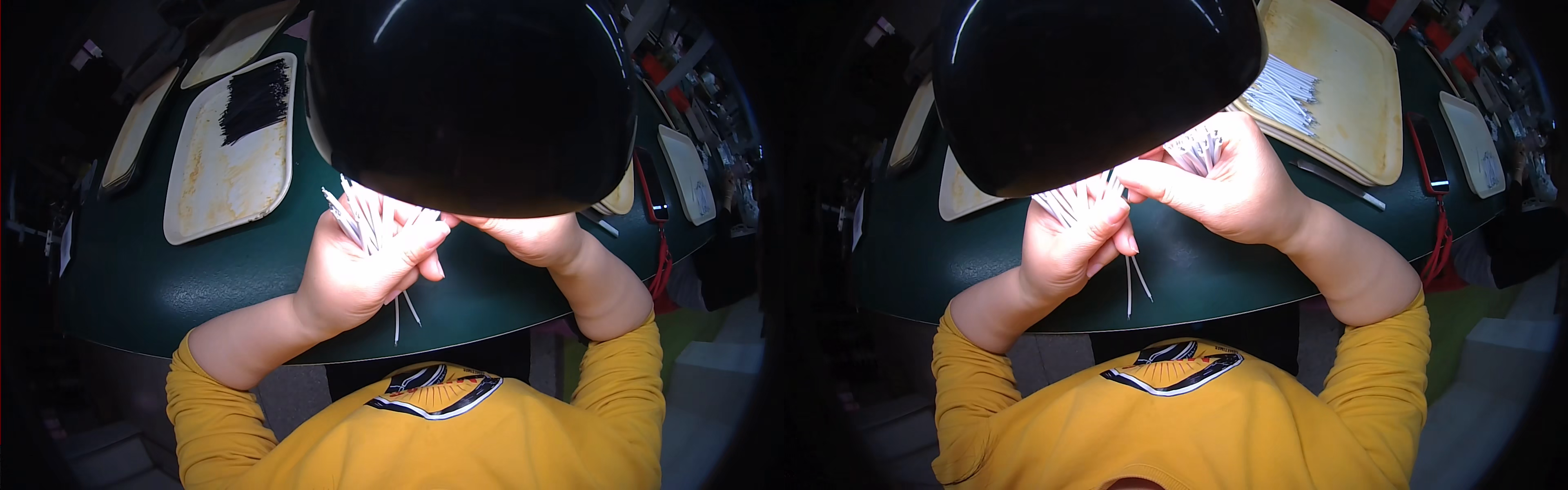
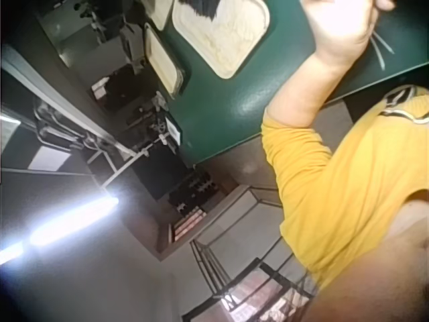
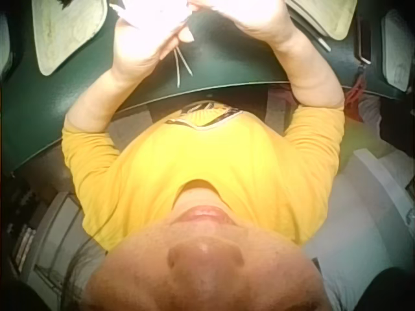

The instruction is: Assembling small white electronic components by hand and placing them into organized trays.

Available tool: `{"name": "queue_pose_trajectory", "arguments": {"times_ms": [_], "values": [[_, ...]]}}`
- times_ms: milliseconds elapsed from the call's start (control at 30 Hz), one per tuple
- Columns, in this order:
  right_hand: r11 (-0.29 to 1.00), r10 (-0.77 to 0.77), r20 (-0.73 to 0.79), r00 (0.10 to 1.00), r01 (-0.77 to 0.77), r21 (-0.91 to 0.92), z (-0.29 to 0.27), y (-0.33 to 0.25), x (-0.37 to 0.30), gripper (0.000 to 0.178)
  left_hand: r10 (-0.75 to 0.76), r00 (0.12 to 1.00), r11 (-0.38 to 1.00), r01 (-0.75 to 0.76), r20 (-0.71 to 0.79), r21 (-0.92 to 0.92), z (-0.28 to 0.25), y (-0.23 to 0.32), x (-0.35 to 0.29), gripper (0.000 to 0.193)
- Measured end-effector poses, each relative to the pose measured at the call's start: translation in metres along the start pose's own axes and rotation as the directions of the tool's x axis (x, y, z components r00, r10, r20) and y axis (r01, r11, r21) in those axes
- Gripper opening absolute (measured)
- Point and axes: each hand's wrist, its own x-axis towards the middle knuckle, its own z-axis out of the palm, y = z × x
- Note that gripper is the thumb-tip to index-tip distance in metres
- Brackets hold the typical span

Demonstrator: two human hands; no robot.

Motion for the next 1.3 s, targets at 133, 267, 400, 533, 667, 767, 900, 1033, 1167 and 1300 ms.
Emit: {"name": "queue_pose_trajectory", "arguments": {"times_ms": [133,267,400,533,667,767,900,1033,1167,1300], "values": [[0.987,0.061,-0.008,0.998,-0.059,0.148,0.0027,-0.0048,0.0018,0.011,-0.040,0.995,0.998,0.036,-0.093,-0.044,0.0040,0.0048,-0.0021,0.009],[0.996,0.041,0.016,0.999,-0.042,0.079,0.0006,-0.0040,0.0004,0.011,-0.031,0.996,1.000,0.031,-0.080,0.000,0.0028,0.0029,-0.0034,0.008],[0.991,0.067,0.000,0.998,-0.067,0.112,0.0016,-0.0044,-0.0001,0.012,0.022,1.000,1.000,-0.022,0.011,-0.002,0.0000,-0.0001,-0.0038,0.012],[0.994,0.062,0.012,0.998,-0.063,0.085,0.0002,-0.0037,0.0002,0.012,-0.063,0.998,0.996,0.062,-0.028,-0.061,0.0035,0.0070,-0.0028,0.013],[0.992,0.054,0.004,0.999,-0.054,0.110,0.0003,-0.0012,0.0002,0.012,-0.087,0.996,0.990,0.087,0.002,-0.110,0.0030,0.0073,-0.0039,0.016],[0.995,0.045,0.013,0.999,-0.046,0.093,0.0000,-0.0013,0.0002,0.011,-0.069,0.997,0.992,0.072,0.032,-0.100,0.0010,0.0033,-0.0041,0.014],[0.996,0.037,0.003,0.999,-0.037,0.083,0.0009,-0.0024,0.0004,0.011,-0.021,0.997,0.995,0.028,0.078,-0.096,-0.0011,-0.0003,-0.0040,0.017],[0.997,0.047,-0.013,0.999,-0.046,0.062,0.0020,-0.0023,0.0007,0.011,-0.028,0.995,0.993,0.038,0.092,-0.110,-0.0011,0.0010,-0.0046,0.019],[0.999,0.040,-0.026,0.999,-0.040,0.026,0.0028,-0.0020,0.0008,0.011,-0.120,0.990,0.965,0.133,0.069,-0.228,-0.0013,0.0029,-0.0049,0.014],[0.998,0.047,-0.033,0.998,-0.046,0.033,0.0036,-0.0021,0.0005,0.011,-0.105,0.990,0.964,0.124,0.089,-0.235,-0.0020,0.0013,-0.0049,0.016]]}}
